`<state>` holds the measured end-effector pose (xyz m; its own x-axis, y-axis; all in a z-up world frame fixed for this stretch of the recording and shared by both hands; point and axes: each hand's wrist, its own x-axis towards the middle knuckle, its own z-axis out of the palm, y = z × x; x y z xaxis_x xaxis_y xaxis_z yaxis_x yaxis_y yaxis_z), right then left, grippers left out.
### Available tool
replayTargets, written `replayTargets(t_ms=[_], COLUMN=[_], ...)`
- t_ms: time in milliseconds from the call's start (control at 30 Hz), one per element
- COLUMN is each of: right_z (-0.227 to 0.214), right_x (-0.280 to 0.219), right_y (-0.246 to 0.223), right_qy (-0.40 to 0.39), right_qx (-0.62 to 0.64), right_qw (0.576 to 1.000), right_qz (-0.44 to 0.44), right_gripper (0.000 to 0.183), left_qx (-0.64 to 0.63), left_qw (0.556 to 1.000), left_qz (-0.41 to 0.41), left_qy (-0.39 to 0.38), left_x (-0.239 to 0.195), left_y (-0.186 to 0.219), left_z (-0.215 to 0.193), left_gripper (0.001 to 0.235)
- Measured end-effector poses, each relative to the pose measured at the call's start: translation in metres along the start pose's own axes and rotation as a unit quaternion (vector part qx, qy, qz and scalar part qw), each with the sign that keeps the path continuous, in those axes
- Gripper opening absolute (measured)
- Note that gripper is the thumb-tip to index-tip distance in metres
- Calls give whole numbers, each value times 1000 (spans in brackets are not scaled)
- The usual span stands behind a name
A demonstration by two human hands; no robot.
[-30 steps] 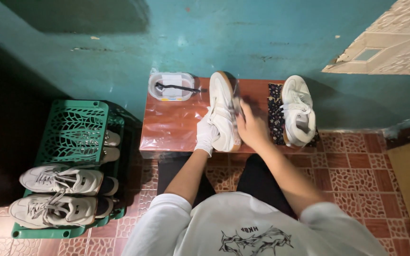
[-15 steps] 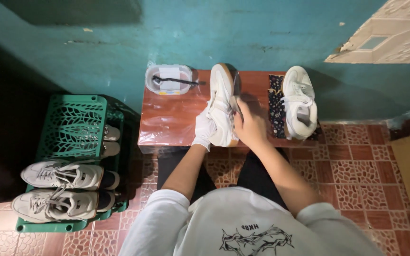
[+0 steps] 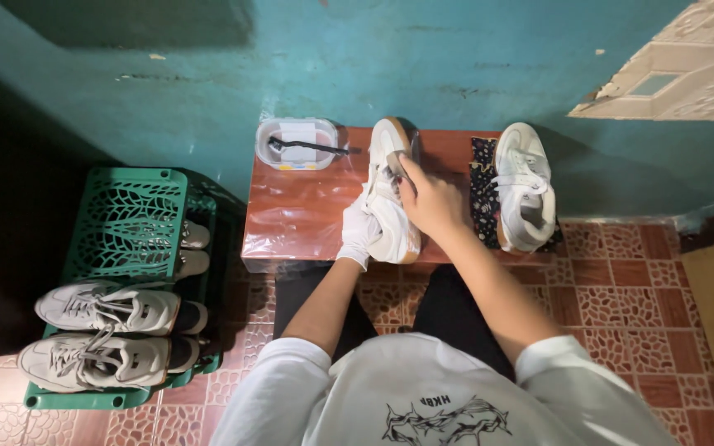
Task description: The person scrubs a white sneaker with a brush, focusing on the upper and side panels. They then wipe the shoe with a cloth to remove residue. The person repeats the scrubbing and wiping process on the second sneaker.
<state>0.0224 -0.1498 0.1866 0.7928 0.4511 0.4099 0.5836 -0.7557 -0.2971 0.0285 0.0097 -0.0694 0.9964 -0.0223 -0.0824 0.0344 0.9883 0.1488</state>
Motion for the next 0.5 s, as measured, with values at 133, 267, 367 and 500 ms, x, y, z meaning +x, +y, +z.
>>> replayTargets(t_ms=[133, 267, 367, 500], right_z=[-25, -25, -30, -17], right_x=[-6, 0, 10, -23], right_y=[-36, -15, -13, -38], right_qy=[-46, -34, -25, -55], right_qx=[20, 69, 115, 65], right_qw=[998, 995, 992, 989], right_qz=[-43, -69, -51, -121], right_gripper=[43, 45, 48, 47], left_qx=[415, 179, 388, 699], left_qw=[907, 980, 910, 679], left_qz=[66, 69, 115, 155], left_qy=[-29, 56, 96, 165], left_x=[-24, -18, -23, 1], left_y=[13, -5, 3, 5], left_z=[70, 19, 32, 21], left_gripper=[40, 33, 38, 41])
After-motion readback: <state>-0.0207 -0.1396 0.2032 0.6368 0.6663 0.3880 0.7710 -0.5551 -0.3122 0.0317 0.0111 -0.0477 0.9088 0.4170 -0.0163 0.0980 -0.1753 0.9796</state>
